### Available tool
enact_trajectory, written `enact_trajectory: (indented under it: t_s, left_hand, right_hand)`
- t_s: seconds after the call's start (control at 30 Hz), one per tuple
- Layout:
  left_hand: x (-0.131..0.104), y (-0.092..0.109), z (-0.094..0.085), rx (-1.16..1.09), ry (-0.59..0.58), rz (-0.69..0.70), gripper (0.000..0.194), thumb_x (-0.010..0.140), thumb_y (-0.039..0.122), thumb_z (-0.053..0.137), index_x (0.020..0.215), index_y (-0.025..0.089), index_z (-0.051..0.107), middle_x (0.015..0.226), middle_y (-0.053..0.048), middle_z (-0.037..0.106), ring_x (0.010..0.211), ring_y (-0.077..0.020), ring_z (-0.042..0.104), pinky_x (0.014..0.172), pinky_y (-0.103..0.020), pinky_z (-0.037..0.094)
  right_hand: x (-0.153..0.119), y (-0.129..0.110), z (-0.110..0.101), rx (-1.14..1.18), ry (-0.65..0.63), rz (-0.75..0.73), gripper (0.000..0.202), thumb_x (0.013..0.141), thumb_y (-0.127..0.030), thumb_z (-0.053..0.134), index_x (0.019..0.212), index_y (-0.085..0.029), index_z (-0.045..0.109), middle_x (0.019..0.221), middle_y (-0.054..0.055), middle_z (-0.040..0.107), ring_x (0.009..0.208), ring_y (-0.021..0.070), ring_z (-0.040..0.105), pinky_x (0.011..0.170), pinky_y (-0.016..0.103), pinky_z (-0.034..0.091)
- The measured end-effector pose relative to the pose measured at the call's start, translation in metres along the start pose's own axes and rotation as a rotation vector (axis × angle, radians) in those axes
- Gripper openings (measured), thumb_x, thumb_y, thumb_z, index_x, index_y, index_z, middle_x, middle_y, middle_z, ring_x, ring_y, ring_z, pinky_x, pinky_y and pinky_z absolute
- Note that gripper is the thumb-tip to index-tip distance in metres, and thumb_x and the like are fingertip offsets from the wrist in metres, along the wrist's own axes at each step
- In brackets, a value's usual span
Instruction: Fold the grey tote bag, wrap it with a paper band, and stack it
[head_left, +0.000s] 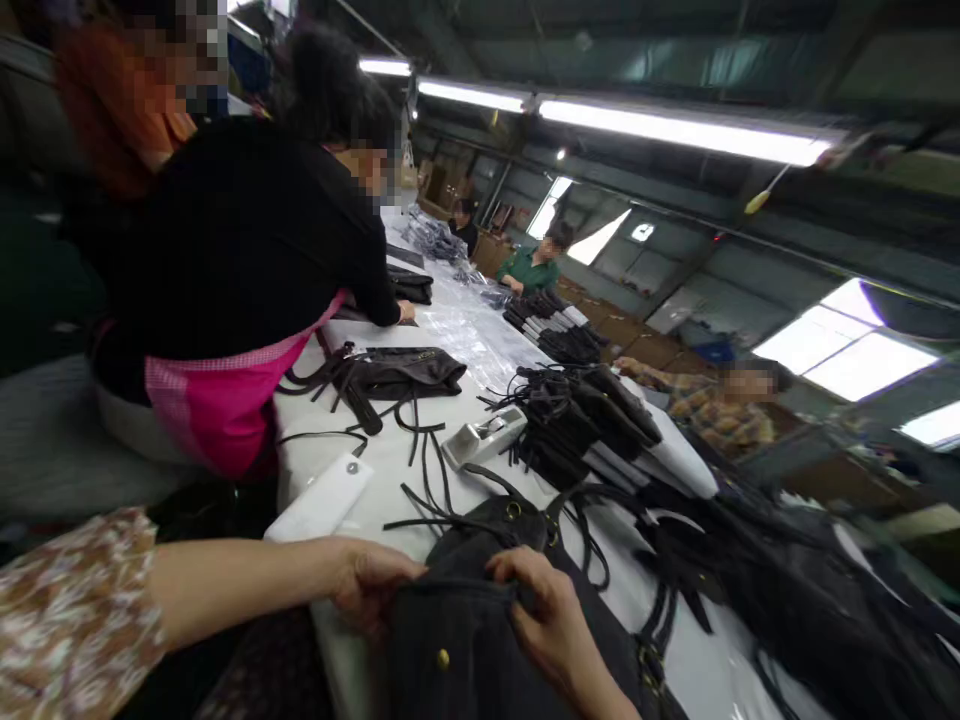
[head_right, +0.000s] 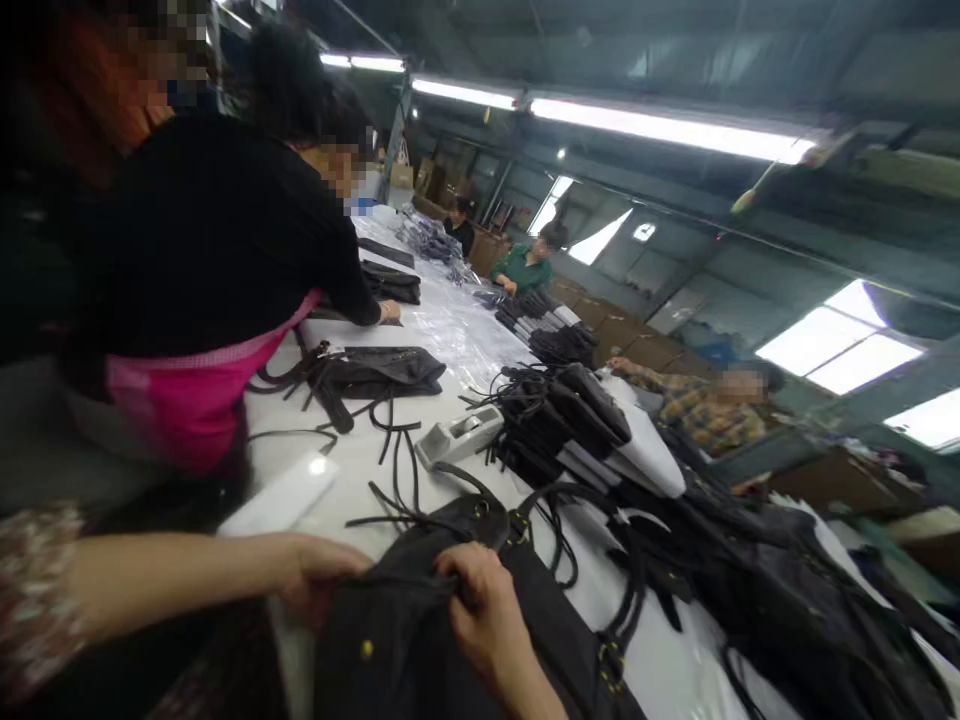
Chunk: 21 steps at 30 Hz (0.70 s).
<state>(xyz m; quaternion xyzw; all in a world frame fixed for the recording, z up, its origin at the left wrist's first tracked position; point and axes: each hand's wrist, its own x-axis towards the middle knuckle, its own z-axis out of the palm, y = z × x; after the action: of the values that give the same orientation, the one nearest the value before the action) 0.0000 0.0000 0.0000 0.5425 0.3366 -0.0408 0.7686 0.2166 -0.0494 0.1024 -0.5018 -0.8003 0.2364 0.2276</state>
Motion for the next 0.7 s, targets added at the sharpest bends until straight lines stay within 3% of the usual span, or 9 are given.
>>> enact_trajectory:
  t_s: [0.1,0.2,0.33,0.4,0.5,0.63,0.7]
  left_hand:
    - [-0.013,-0.009,-0.007,0.082,0.17,0.018,0.03,0.068,0.045,0.051,0.084,0.021,0.059,0.072,-0.002,0.062,0.051,-0.0141,0.054,0.046,-0.025,0.044]
    - [-0.027,-0.014,-0.018,0.269,0.371,0.042,0.027,0.063,0.038,0.062,0.082,0.02,0.058,0.056,0.003,0.051,0.044,-0.0122,0.044,0.044,-0.025,0.04]
    - [-0.031,0.006,-0.031,0.551,0.525,0.196,0.013,0.063,0.021,0.062,0.075,0.018,0.06,0.067,-0.003,0.059,0.071,-0.0224,0.059,0.067,-0.031,0.047]
    - [-0.019,0.025,-0.029,0.648,0.511,0.316,0.014,0.071,0.016,0.053,0.081,0.019,0.063,0.08,-0.006,0.065,0.086,-0.0238,0.061,0.08,-0.033,0.046]
    - [0.013,0.046,-0.014,0.739,0.362,0.444,0.023,0.074,0.012,0.05,0.088,0.021,0.066,0.089,-0.003,0.07,0.089,-0.0207,0.063,0.084,-0.029,0.046]
    - [0.049,0.047,0.004,0.78,0.241,0.538,0.03,0.075,0.012,0.055,0.103,0.017,0.064,0.119,-0.008,0.064,0.11,-0.023,0.057,0.095,-0.03,0.044]
    - [0.057,0.045,0.003,0.786,0.197,0.568,0.027,0.074,0.009,0.059,0.099,0.015,0.065,0.12,-0.008,0.064,0.113,-0.0222,0.056,0.099,-0.028,0.042]
  right_hand:
    - [-0.007,0.001,-0.003,-0.028,-0.009,0.015,0.023,0.062,-0.007,0.041,0.074,-0.022,0.053,0.082,0.001,0.066,0.082,0.018,0.06,0.078,0.031,0.04]
    - [-0.011,0.0,0.009,-0.11,-0.087,0.001,0.026,0.058,-0.006,0.042,0.075,-0.021,0.055,0.076,0.001,0.063,0.077,0.0184,0.057,0.073,0.03,0.039]
    - [-0.009,0.0,0.03,-0.176,-0.095,-0.05,0.029,0.055,-0.003,0.042,0.076,-0.02,0.054,0.075,0.002,0.06,0.076,0.0188,0.053,0.071,0.031,0.036]
    - [-0.007,0.001,0.033,-0.175,-0.068,-0.088,0.032,0.057,-0.003,0.041,0.081,-0.021,0.054,0.078,0.002,0.06,0.079,0.0186,0.052,0.073,0.031,0.035]
    - [-0.002,0.004,0.036,-0.2,-0.032,-0.152,0.032,0.059,-0.002,0.041,0.081,-0.021,0.053,0.079,0.002,0.06,0.082,0.0186,0.051,0.076,0.032,0.034]
    - [0.005,0.009,0.049,-0.234,0.0,-0.231,0.023,0.056,-0.005,0.045,0.073,-0.02,0.05,0.077,0.002,0.059,0.081,0.019,0.049,0.078,0.033,0.034]
    - [0.007,0.011,0.056,-0.231,0.05,-0.261,0.021,0.058,-0.006,0.045,0.072,-0.02,0.049,0.076,0.002,0.058,0.081,0.0191,0.048,0.078,0.033,0.034]
